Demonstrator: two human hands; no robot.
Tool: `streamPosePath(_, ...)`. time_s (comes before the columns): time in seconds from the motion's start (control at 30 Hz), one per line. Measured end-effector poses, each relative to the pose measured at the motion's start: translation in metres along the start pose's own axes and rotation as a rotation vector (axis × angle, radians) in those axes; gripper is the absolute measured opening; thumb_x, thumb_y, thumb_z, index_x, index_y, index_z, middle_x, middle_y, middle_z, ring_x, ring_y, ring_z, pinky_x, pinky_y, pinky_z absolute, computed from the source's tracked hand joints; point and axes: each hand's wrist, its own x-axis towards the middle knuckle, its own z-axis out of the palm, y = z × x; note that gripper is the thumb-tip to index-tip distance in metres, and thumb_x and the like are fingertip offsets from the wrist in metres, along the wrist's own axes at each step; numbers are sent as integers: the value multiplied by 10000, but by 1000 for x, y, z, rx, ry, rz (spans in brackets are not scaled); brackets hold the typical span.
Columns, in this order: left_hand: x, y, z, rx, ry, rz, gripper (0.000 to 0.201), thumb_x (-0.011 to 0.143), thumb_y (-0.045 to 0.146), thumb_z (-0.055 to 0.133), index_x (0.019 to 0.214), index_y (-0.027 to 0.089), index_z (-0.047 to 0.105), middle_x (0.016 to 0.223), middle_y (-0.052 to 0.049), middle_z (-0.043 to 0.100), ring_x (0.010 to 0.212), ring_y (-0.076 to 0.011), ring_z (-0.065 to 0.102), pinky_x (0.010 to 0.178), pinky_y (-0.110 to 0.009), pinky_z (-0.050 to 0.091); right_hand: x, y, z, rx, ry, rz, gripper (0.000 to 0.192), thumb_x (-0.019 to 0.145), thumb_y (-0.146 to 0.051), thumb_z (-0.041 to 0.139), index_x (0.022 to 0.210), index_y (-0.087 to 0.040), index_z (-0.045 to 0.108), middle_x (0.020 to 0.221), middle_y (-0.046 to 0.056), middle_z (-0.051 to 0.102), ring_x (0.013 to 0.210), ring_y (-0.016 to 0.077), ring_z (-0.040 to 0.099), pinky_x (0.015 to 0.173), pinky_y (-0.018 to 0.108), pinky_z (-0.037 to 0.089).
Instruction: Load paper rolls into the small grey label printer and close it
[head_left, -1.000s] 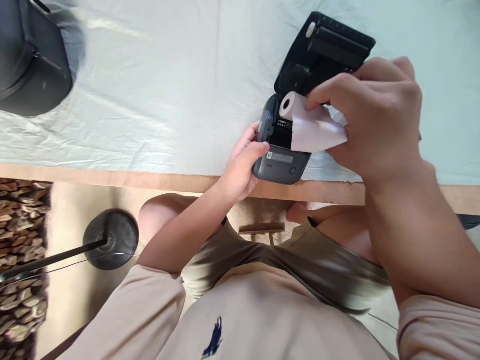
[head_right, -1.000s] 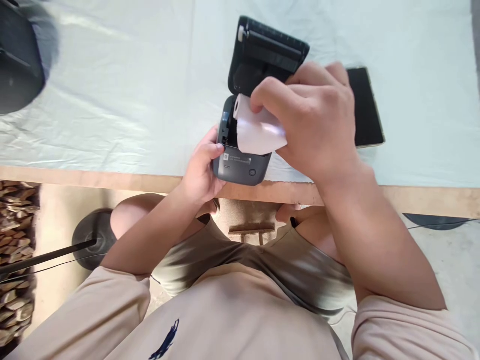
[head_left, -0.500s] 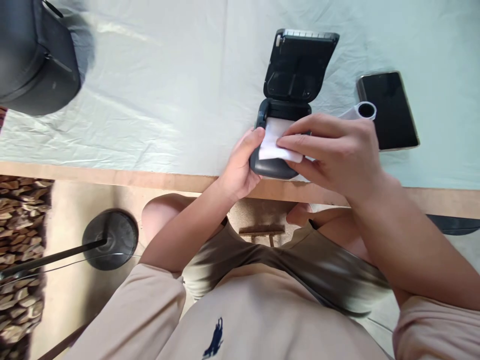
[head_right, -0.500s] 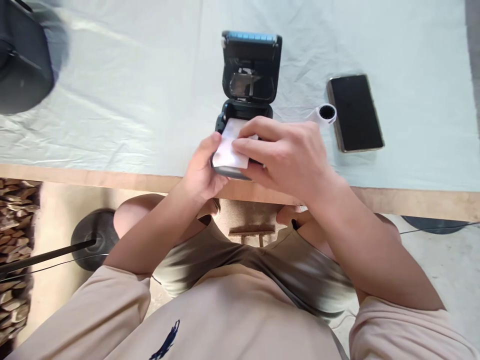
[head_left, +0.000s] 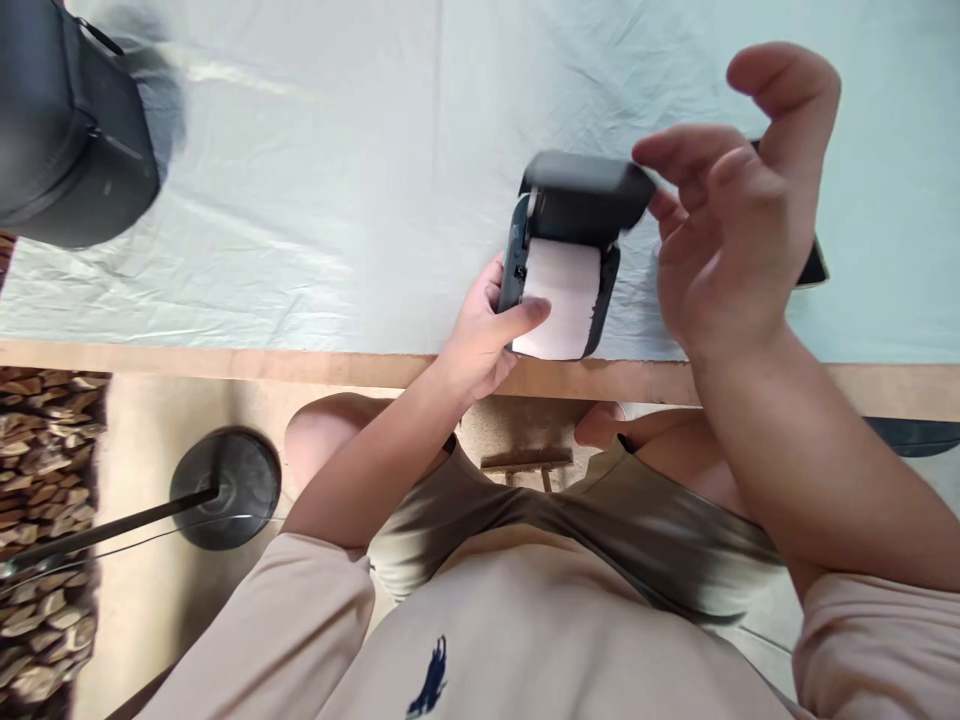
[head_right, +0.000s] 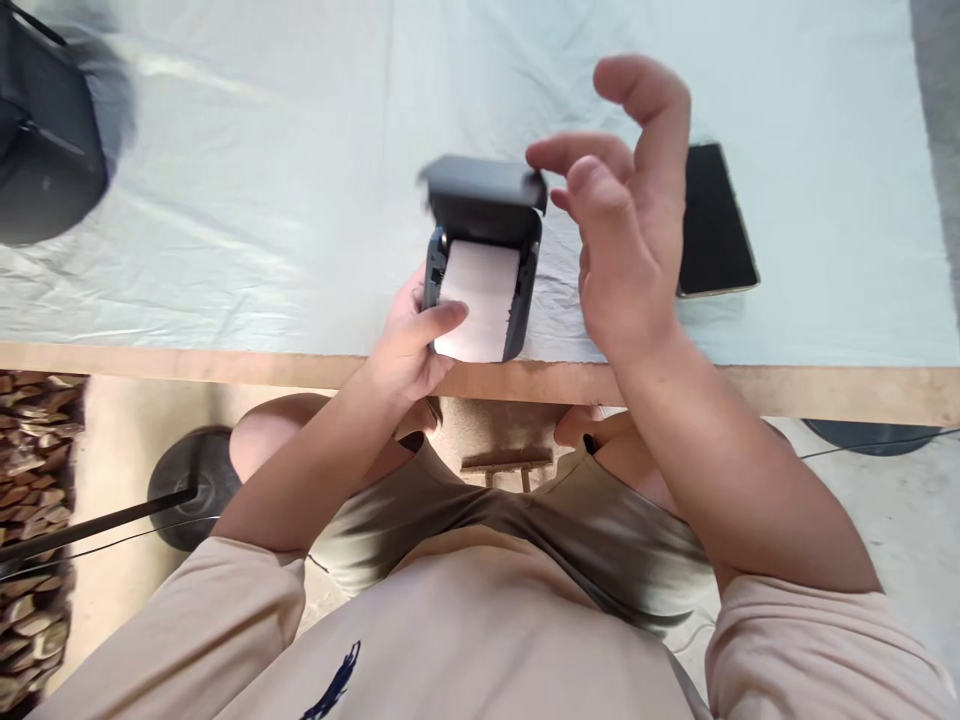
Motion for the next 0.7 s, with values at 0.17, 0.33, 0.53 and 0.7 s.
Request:
streamPosePath(0.17, 1, -3, -3, -17, 4, 12, 598, 668, 390, 1021, 1155, 263, 698, 871, 12, 714, 904, -239, 776, 797, -345, 589, -7, 30, 30, 358, 156, 58, 318, 1051, -480, 520, 1354, -390, 547, 1367, 68, 707, 1394, 281, 683, 1129, 489, 605)
streamPosePath(0.33, -2, -3, -3, -66, -28, 20, 677, 680, 380, 1015, 1257, 280, 675, 917, 9, 752, 974, -270, 812, 851, -374, 638, -15, 54, 60, 429, 12, 61, 641, 997, -584, 625, 1547, -425, 338, 1379, 54, 681, 1075, 221, 748, 854, 391, 658)
streamPosePath(0.53, -2, -6, -3, -82, 23, 58, 710, 696, 596, 1032, 1197, 263, 654, 1029, -21, 779, 1019, -257, 802, 864, -358, 623, -22, 57, 64, 553, -45, 50, 786, 987, -683, 696, 1628, -480, 289, 1545, 60, 651, 1243, 248, 760, 857, 393, 679)
streamPosePath(0.7, -1, -6, 0, -97, 29, 62, 675, 722, 591, 1019, 1175, 240, 663, 986, -15, 785, 886, -218, 782, 762, -330, 589, -28, 37, 59, 683, -49, 145, 731, 944, -613, 812, 1542, -529, 399, 1502, 10, 663, 1194, 237, 762, 866, 378, 688)
